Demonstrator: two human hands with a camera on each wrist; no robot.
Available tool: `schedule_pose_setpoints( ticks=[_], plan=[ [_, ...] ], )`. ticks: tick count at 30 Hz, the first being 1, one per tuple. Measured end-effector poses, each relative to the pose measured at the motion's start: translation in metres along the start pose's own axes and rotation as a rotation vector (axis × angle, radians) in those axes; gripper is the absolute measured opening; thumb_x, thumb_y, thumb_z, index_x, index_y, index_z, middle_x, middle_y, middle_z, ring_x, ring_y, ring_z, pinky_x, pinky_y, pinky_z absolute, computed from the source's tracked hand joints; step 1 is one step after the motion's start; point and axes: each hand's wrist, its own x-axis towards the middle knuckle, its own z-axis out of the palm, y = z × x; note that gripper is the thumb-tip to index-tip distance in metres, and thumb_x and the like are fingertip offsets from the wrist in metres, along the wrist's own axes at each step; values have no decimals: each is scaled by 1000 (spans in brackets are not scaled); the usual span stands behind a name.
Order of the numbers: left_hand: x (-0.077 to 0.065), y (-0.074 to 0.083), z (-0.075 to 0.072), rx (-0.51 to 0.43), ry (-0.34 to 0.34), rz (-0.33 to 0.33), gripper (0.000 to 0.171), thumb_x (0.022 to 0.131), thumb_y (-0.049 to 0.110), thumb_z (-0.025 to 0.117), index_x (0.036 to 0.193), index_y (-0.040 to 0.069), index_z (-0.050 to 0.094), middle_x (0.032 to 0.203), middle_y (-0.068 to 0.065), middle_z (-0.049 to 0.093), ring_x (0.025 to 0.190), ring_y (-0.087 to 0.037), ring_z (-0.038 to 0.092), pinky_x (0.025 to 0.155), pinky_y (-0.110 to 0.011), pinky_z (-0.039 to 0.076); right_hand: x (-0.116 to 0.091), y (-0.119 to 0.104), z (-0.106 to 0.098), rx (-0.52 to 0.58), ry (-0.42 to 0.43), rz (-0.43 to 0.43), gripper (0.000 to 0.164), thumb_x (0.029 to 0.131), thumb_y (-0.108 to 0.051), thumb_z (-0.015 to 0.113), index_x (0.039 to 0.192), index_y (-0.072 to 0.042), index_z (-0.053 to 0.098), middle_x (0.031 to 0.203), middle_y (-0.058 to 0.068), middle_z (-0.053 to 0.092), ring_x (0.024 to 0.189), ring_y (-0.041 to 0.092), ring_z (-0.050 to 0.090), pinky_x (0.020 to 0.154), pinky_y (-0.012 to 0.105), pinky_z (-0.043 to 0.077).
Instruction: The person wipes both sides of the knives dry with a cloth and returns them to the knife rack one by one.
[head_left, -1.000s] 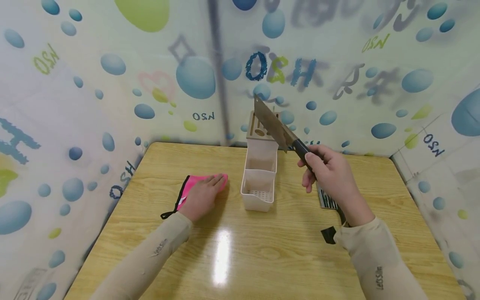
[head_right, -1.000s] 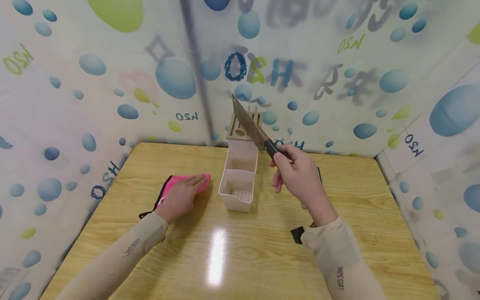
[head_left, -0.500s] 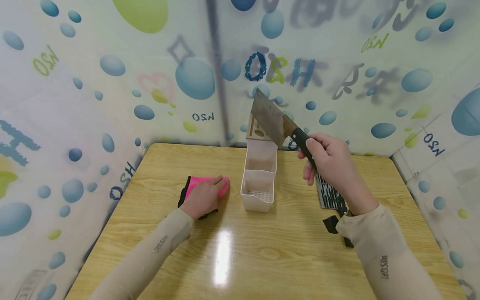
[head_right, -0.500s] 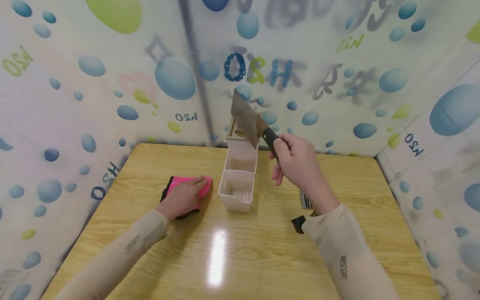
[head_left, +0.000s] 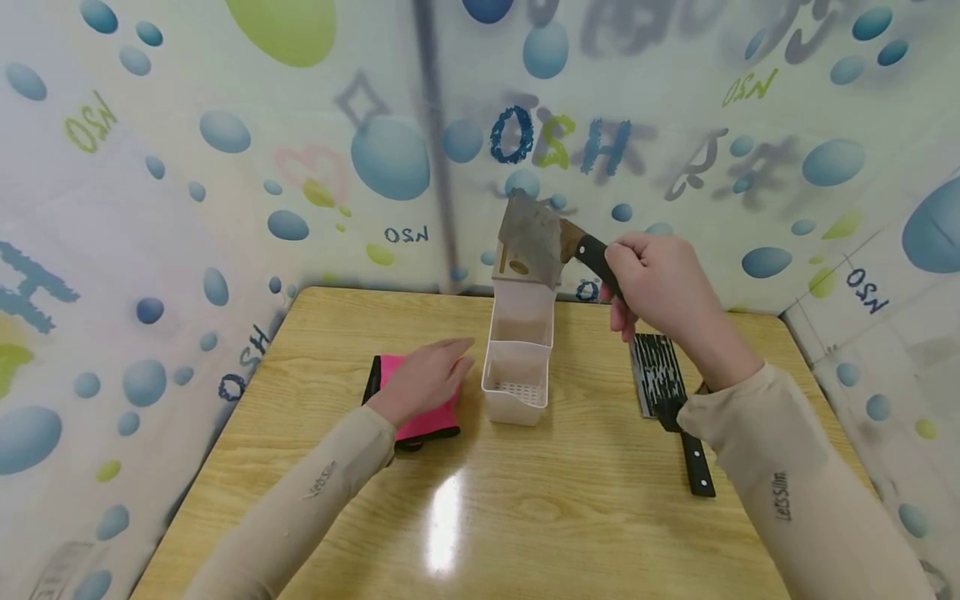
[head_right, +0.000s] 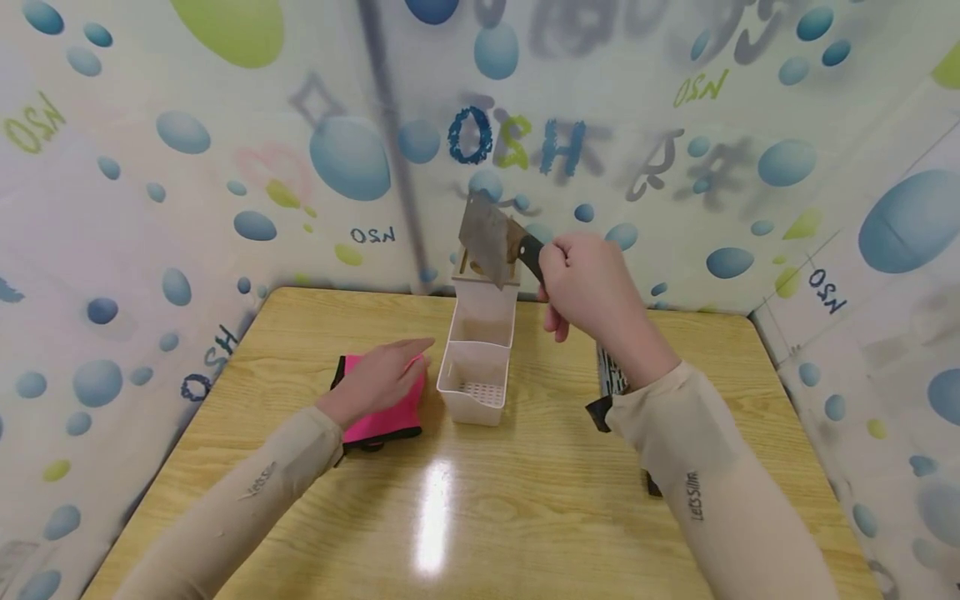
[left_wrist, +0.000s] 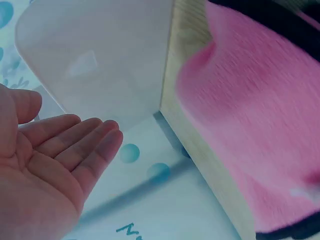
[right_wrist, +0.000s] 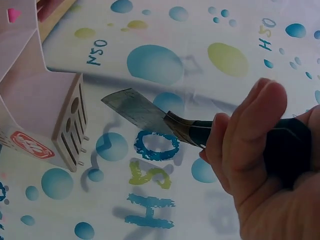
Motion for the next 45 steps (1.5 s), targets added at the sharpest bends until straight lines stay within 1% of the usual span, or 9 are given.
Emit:
schedule_pose_setpoints(
  ticks=[10, 22, 29, 32, 34, 35, 37, 40, 45],
  plan=[
    [13, 12, 9, -113, 7, -44, 47, 111, 29, 46, 147, -1, 55, 145, -19, 60, 136, -34, 56, 117, -46, 42, 16, -23, -10, -150, -31, 47, 43, 106, -18, 31, 80, 1, 58, 72, 11, 66, 49, 30, 64, 56, 43, 58],
    [17, 15, 17, -127, 27, -48, 46, 111, 26, 45, 146, -1, 56, 142, -19, 62, 132, -33, 60, 113, -47, 47, 34, -43, -19, -276, -122, 98, 44, 104, -14, 29, 86, 3, 65, 58, 9, 63, 46, 26, 64, 61, 40, 56],
    [17, 16, 18, -140, 32, -37, 45, 112, 26, 44, 147, -1, 55, 141, -19, 63, 131, -32, 60, 112, -47, 48, 48, -60, -20, -326, -179, 146, 46, 104, -14, 28, 86, 4, 66, 59, 7, 65, 48, 24, 66, 89, 45, 58],
    [16, 16, 19, -142, 37, -29, 45, 112, 25, 44, 147, -1, 55, 140, -18, 64, 130, -31, 62, 111, -47, 49, 54, -68, -20, -304, -191, 170, 46, 104, -13, 30, 94, 8, 69, 62, 7, 68, 48, 22, 67, 82, 40, 62],
    [16, 15, 19, -144, 41, -20, 45, 112, 24, 45, 147, -1, 56, 139, -19, 64, 129, -31, 62, 110, -47, 50, 57, -73, -19, -286, -185, 182, 45, 105, -15, 33, 97, 8, 70, 65, 7, 69, 50, 20, 69, 78, 38, 63],
    [16, 15, 19, -146, 43, -16, 44, 112, 24, 45, 147, -1, 56, 139, -19, 64, 129, -32, 62, 110, -47, 50, 58, -75, -19, -285, -179, 185, 44, 105, -15, 35, 93, 7, 71, 65, 7, 70, 51, 20, 69, 80, 38, 63],
    [17, 15, 19, -146, 46, -8, 44, 111, 23, 45, 146, -1, 56, 138, -19, 65, 128, -32, 63, 109, -48, 50, 59, -78, -18, -308, -161, 167, 41, 104, -17, 39, 86, 4, 70, 65, 7, 71, 54, 19, 71, 88, 41, 61],
    [16, 15, 18, -147, 45, -2, 43, 111, 22, 45, 145, -3, 56, 137, -20, 65, 128, -33, 63, 109, -48, 50, 57, -82, -15, -370, -122, 113, 33, 102, -19, 47, 88, 1, 69, 66, 8, 73, 59, 17, 74, 98, 47, 56],
    [15, 16, 18, -152, 49, 4, 42, 111, 21, 45, 145, -2, 57, 132, -19, 68, 124, -31, 65, 107, -47, 52, 54, -83, -6, -424, -18, 23, 23, 95, -16, 57, 107, -1, 68, 73, 6, 74, 67, 19, 73, 75, 40, 56]
  ],
)
